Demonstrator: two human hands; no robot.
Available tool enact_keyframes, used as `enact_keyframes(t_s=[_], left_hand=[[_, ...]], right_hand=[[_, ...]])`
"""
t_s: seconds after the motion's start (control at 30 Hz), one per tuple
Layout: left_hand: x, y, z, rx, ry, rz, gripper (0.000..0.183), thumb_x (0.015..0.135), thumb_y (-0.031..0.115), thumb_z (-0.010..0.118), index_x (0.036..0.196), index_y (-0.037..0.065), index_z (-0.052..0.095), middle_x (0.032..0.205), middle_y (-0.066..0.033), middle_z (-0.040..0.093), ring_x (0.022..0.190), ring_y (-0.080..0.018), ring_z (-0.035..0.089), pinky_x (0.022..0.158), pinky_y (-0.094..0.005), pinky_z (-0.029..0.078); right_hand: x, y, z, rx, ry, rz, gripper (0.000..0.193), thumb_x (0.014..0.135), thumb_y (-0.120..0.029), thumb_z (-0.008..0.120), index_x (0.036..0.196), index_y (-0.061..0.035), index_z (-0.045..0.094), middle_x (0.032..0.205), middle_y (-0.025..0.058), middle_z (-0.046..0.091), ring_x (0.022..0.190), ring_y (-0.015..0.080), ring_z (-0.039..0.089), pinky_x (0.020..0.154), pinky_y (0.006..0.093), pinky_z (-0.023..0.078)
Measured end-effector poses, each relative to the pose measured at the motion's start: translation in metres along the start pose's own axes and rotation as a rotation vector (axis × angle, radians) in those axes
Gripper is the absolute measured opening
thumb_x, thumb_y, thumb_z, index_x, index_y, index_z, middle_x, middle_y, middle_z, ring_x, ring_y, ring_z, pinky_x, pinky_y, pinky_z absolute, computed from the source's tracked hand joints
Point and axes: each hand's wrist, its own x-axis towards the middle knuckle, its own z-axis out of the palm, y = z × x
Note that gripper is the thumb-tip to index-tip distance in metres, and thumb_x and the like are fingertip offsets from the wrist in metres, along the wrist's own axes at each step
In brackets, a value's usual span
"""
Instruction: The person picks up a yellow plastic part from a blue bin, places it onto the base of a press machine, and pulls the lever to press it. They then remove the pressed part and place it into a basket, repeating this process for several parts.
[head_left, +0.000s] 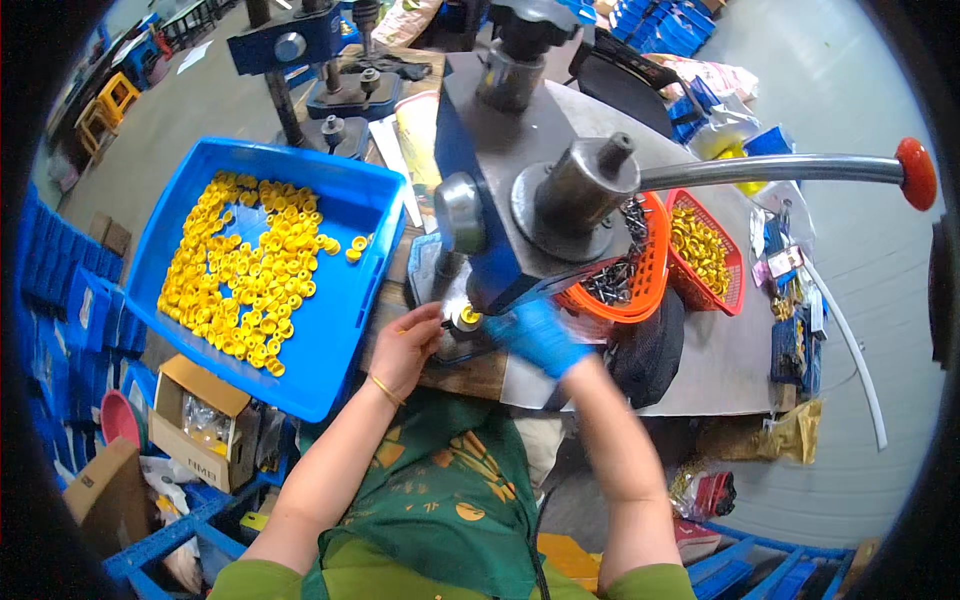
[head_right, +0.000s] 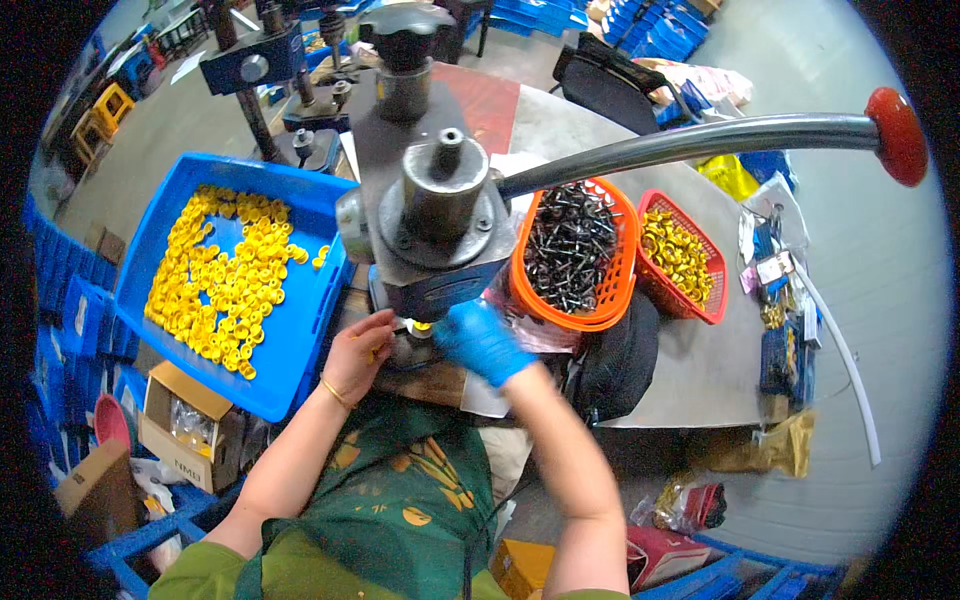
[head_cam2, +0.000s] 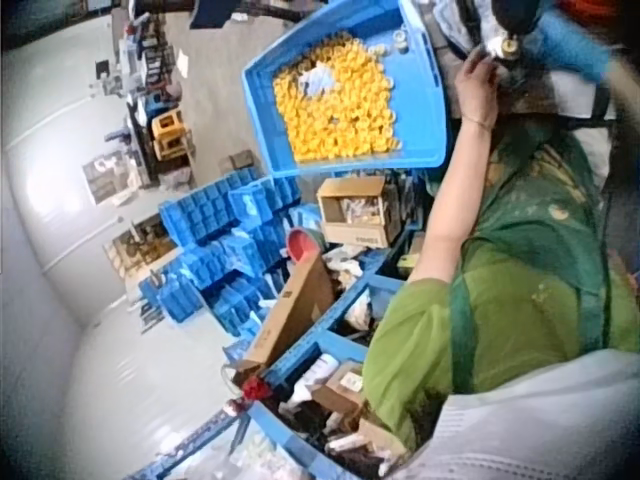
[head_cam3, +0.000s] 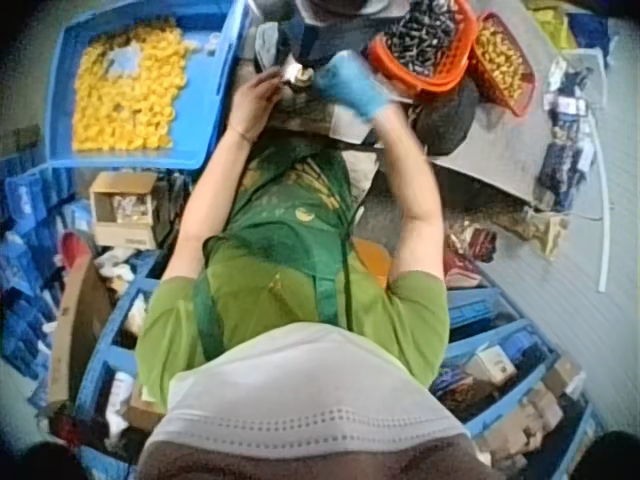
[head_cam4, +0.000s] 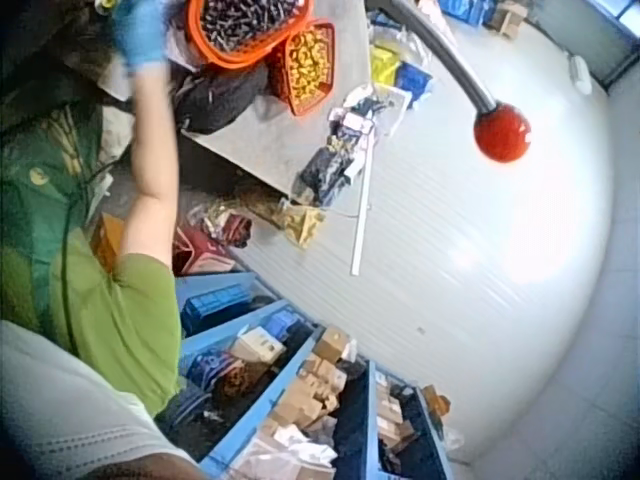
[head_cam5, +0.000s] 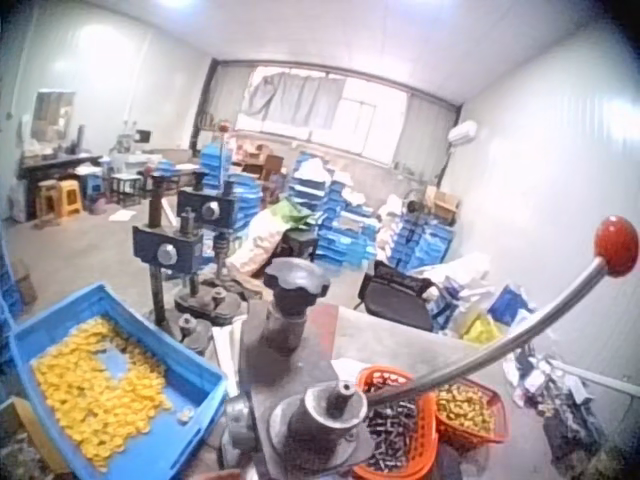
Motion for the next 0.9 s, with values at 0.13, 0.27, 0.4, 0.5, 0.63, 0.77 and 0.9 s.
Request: enact_keyframes(t_s=[0.13, 0.27, 0.4, 0.5, 0.63, 0.77, 0.9], left_hand=[[0.000, 0.002, -0.008, -0.019, 0.039, 0.073, 0.029, 0.081, 0.001, 0.053, 0.110, -0.001, 0.050, 0.097, -0.0084, 0.058, 0.074, -0.0119, 0.054, 0.060, -0.0215, 0.041], [0.008, -0.003, -0.022, 0.029, 0.052, 0.076, 0.023, 0.079, 0.002, 0.056, 0.102, -0.002, 0.056, 0.087, -0.0048, 0.057, 0.073, -0.0124, 0.055, 0.060, -0.0217, 0.041], [0.004, 0.000, -0.018, 0.144, 0.112, 0.117, 0.030, 0.079, 0.001, 0.056, 0.108, -0.003, 0.053, 0.084, -0.0039, 0.057, 0.070, -0.0114, 0.055, 0.059, -0.0204, 0.043], [0.007, -0.003, -0.005, 0.232, 0.108, 0.169, 0.034, 0.078, -0.001, 0.057, 0.111, -0.003, 0.052, 0.083, -0.0045, 0.057, 0.067, -0.0110, 0.055, 0.057, -0.0201, 0.044], [0.011, -0.007, -0.014, 0.333, 0.092, 0.237, 0.038, 0.076, -0.003, 0.058, 0.113, -0.004, 0.051, 0.081, -0.0052, 0.058, 0.063, -0.0100, 0.054, 0.054, -0.0200, 0.043], [0.011, -0.006, -0.018, 0.463, 0.085, 0.232, 0.038, 0.077, -0.001, 0.058, 0.114, -0.004, 0.050, 0.080, -0.0050, 0.058, 0.062, -0.0086, 0.053, 0.054, -0.0189, 0.042], [0.006, 0.002, -0.011, 0.375, 0.121, 0.228, 0.038, 0.078, 0.003, 0.059, 0.115, -0.002, 0.051, 0.079, -0.0036, 0.059, 0.061, -0.0070, 0.050, 0.050, -0.0174, 0.039]], right_hand=[[0.006, -0.003, 0.073, 0.053, 0.251, 0.038, 0.028, 0.073, -0.016, 0.060, 0.096, -0.0008, 0.057, 0.087, 0.0223, 0.057, 0.080, 0.0391, 0.053, 0.069, 0.0400, 0.045], [-0.002, 0.005, 0.021, 0.178, 0.455, 0.098, 0.031, 0.071, -0.013, 0.066, 0.098, -0.0024, 0.058, 0.087, 0.0191, 0.060, 0.078, 0.0335, 0.059, 0.071, 0.0366, 0.047], [-0.006, 0.068, -0.093, 0.335, 0.912, 0.334, 0.026, 0.076, -0.013, 0.066, 0.099, -0.0047, 0.059, 0.084, 0.0086, 0.063, 0.074, 0.0130, 0.059, 0.066, 0.0272, 0.048], [-0.031, 0.153, -0.148, 0.394, 1.050, 0.504, 0.042, 0.077, -0.013, 0.062, 0.117, -0.0070, 0.051, 0.081, 0.0099, 0.063, 0.071, 0.0139, 0.058, 0.064, 0.0282, 0.047], [-0.027, 0.168, -0.152, 0.193, 0.950, 0.422, 0.036, 0.078, -0.014, 0.062, 0.112, -0.0078, 0.055, 0.082, 0.0105, 0.063, 0.071, 0.0162, 0.058, 0.066, 0.0304, 0.047], [0.011, 0.135, -0.102, -0.002, 0.462, 0.248, 0.019, 0.076, -0.023, 0.060, 0.087, -0.0084, 0.065, 0.085, 0.0151, 0.062, 0.079, 0.0302, 0.061, 0.070, 0.0376, 0.047], [0.051, 0.113, -0.076, -0.390, 0.251, 0.361, 0.027, 0.074, -0.033, 0.059, 0.079, -0.0072, 0.064, 0.083, 0.0188, 0.061, 0.077, 0.0353, 0.059, 0.069, 0.0425, 0.047]])
